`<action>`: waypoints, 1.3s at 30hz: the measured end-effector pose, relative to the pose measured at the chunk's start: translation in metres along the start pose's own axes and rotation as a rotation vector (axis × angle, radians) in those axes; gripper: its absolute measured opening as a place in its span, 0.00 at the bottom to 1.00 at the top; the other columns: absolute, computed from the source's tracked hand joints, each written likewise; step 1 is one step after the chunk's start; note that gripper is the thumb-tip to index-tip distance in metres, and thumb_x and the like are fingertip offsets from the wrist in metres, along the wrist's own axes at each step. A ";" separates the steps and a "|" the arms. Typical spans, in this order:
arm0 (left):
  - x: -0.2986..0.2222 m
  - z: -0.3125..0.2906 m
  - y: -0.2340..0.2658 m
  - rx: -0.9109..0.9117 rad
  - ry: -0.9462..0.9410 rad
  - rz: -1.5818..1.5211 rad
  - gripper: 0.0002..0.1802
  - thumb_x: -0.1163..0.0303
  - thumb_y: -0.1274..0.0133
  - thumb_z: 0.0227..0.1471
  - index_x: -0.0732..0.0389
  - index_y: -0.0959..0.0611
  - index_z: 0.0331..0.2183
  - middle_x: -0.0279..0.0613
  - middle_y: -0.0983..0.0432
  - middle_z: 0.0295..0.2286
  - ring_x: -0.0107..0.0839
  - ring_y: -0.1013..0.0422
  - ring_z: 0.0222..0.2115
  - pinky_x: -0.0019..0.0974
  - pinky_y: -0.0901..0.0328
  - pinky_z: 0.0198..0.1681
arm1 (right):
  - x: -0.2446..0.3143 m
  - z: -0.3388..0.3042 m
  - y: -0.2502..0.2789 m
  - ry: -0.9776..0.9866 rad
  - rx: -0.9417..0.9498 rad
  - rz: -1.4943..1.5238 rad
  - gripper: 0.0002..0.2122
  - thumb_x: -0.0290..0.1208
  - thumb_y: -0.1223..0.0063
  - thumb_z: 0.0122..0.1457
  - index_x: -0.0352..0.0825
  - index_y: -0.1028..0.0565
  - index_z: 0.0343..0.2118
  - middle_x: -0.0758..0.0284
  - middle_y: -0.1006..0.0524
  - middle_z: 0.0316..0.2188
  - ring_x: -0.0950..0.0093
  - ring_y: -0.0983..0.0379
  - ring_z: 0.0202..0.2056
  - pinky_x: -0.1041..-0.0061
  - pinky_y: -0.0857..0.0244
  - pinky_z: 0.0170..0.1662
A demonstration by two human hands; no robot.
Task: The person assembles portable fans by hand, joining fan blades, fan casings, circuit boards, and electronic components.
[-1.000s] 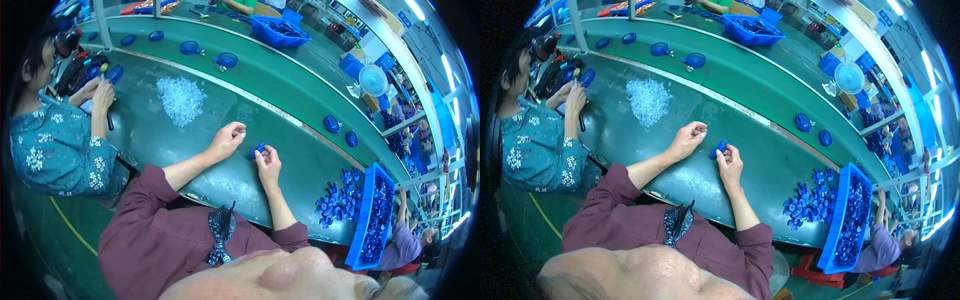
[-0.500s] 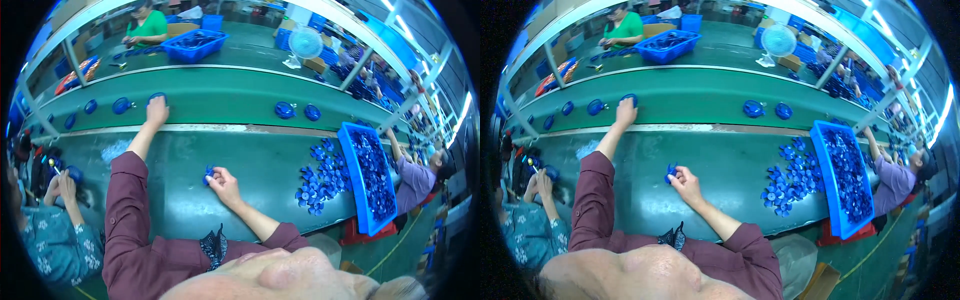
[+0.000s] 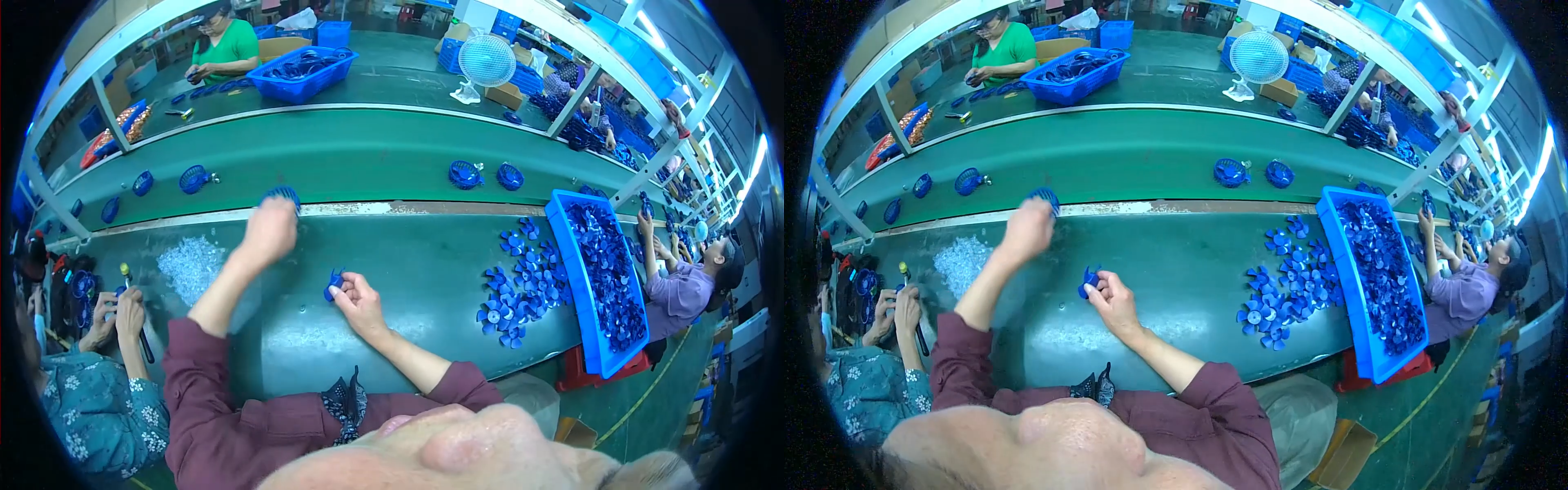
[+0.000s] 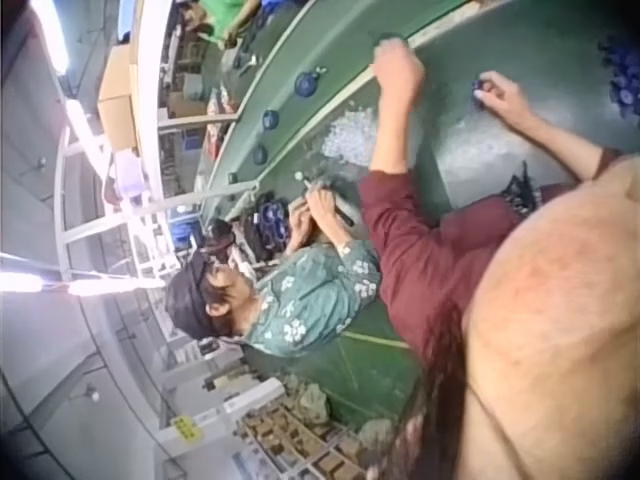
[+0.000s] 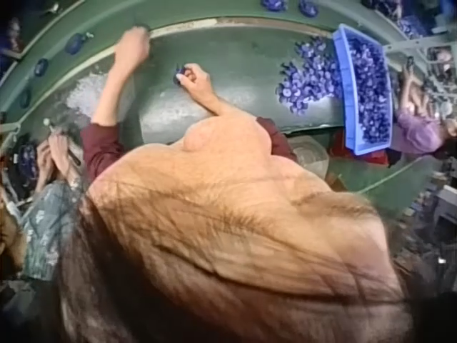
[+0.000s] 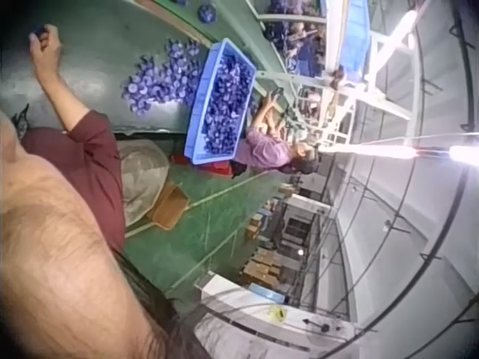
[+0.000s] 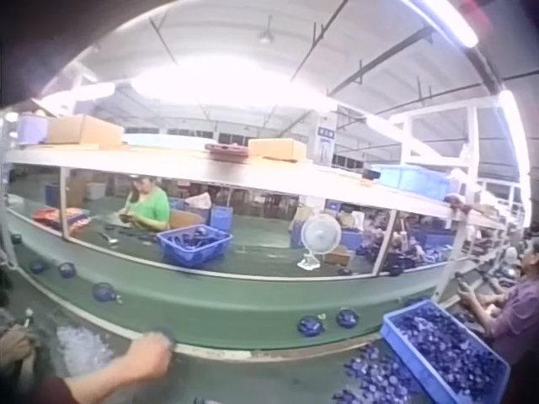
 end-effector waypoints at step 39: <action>-0.039 -0.135 -0.043 0.328 0.736 -2.172 0.16 0.75 0.44 0.50 0.66 0.25 0.42 0.43 0.24 0.35 0.33 0.25 0.34 0.37 0.28 0.41 | 0.007 0.013 0.024 -0.108 -0.217 0.045 0.13 0.26 0.44 0.55 0.26 0.30 0.40 0.71 0.27 0.25 0.87 0.36 0.21 0.87 0.42 0.23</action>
Point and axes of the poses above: each hand's wrist, its own z-axis towards the middle knuckle, its own y-axis out of the back of the hand, x = y × z, the point moved 4 cm from there along z, towards the middle knuckle
